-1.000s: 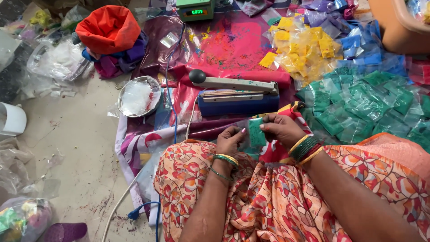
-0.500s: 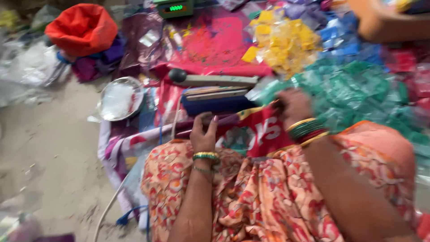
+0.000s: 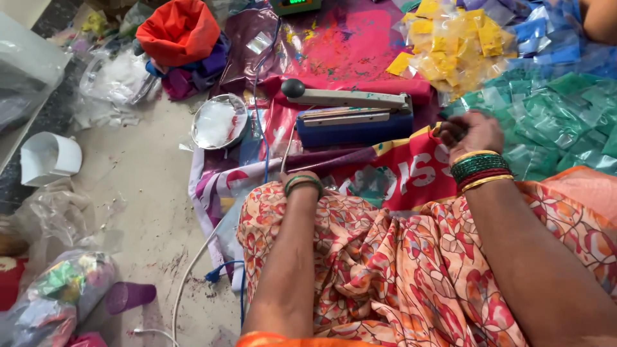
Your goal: The person weighs and seals small plastic bags of colored powder using a heat sealer.
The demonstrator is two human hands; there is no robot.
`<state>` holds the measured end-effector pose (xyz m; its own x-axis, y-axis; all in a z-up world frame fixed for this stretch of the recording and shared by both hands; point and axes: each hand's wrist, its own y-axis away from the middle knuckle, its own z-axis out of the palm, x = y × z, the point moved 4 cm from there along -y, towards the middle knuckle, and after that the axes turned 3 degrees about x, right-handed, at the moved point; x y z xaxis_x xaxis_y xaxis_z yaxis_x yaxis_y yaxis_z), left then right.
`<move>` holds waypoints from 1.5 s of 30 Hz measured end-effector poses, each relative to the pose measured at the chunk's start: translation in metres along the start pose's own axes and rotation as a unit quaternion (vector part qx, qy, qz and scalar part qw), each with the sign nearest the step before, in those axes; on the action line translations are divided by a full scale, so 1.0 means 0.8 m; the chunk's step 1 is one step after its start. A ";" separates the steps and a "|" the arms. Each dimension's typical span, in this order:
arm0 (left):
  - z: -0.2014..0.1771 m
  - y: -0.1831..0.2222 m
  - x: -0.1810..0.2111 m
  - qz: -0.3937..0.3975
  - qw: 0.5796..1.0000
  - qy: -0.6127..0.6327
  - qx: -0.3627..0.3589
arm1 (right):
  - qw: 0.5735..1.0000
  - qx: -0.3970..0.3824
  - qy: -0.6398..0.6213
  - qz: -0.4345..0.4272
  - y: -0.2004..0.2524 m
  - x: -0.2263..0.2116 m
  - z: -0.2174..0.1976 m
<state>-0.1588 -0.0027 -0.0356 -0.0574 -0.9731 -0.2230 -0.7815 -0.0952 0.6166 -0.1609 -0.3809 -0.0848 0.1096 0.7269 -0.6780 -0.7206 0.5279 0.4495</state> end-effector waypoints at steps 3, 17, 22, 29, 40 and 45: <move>0.010 -0.001 -0.007 -0.004 1.000 0.023 0.013 | 0.994 -0.078 0.059 0.054 0.010 0.022 0.003; 0.029 -0.061 0.032 0.066 0.982 0.152 0.086 | 0.959 -0.149 0.233 0.065 0.038 0.033 0.022; 0.010 -0.037 0.037 0.076 0.956 0.248 0.135 | 0.902 -0.242 0.353 0.063 0.044 0.069 0.034; 0.022 -0.066 0.063 0.194 0.915 0.308 0.176 | 0.654 -0.396 0.642 -0.059 0.085 0.132 0.042; 0.037 -0.058 0.062 0.319 0.788 0.439 0.290 | 0.642 -0.325 0.689 -0.084 0.098 0.155 0.047; 0.022 0.036 0.049 0.069 0.953 0.185 0.232 | 0.788 -0.264 0.556 0.007 0.083 0.127 0.042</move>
<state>-0.1945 -0.0398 -0.0398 -0.0236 -0.9852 0.1695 -0.9777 0.0581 0.2017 -0.1747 -0.2571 -0.1048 -0.3575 -0.2583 -0.8975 -0.9328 0.0529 0.3564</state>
